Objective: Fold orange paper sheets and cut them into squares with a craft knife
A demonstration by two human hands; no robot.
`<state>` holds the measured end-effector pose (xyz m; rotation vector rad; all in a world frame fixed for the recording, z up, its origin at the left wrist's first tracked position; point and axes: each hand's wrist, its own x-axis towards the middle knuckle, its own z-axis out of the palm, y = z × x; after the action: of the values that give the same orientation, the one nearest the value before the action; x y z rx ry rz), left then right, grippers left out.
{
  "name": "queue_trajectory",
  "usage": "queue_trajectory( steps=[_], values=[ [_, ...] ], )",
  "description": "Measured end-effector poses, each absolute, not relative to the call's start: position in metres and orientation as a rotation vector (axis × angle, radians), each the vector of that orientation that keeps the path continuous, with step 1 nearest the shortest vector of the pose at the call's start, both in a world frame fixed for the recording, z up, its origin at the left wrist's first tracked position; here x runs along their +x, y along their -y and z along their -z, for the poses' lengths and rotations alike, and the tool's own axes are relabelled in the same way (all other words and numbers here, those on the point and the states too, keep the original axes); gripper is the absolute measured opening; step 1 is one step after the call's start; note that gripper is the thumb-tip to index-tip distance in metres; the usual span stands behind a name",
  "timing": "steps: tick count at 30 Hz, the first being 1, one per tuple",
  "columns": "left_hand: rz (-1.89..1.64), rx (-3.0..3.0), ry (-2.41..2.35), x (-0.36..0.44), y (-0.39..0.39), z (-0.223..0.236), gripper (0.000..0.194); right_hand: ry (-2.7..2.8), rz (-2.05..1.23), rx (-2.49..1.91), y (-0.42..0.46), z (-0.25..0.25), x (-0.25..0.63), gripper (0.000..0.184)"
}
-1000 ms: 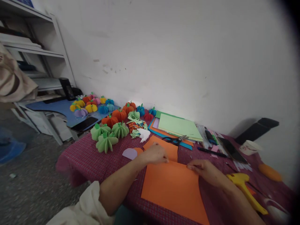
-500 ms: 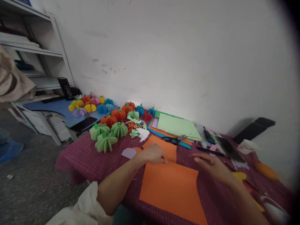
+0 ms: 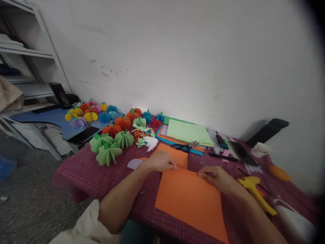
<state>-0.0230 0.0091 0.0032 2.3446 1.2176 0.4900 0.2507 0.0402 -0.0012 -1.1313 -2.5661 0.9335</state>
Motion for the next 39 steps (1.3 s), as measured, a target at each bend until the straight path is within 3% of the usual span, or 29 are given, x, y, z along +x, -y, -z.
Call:
queue_trajectory(
  steps=[5, 12, 15, 18, 25, 39],
  values=[
    [-0.565, 2.263, -1.259, -0.033, -0.011, -0.009, 0.036, 2.443, -1.096, -1.158, -0.045, -0.005, 0.263, 0.034],
    [-0.857, 1.919, -1.324, -0.042, -0.019, -0.015, 0.035, 2.217, -1.262, -1.175, -0.054, -0.011, 0.282, 0.035],
    [-1.01, 1.708, -1.304, -0.034, -0.019, -0.012, 0.042, 2.052, -1.277, -1.22, -0.062, -0.006, 0.292, 0.035],
    [-0.921, 1.57, -1.126, -0.024, -0.015, -0.005, 0.051, 1.91, -1.283, -1.243, -0.068, -0.001, 0.296, 0.034],
    [-0.64, 1.42, -0.852, -0.023, -0.01, 0.003, 0.046, 1.682, -1.372, -1.323, -0.068, 0.001, 0.291, 0.035],
    [-0.728, 1.397, -0.959, -0.024, -0.009, -0.009, 0.046, 1.715, -1.511, -1.322, -0.07, 0.01, 0.291, 0.038]
  ],
)
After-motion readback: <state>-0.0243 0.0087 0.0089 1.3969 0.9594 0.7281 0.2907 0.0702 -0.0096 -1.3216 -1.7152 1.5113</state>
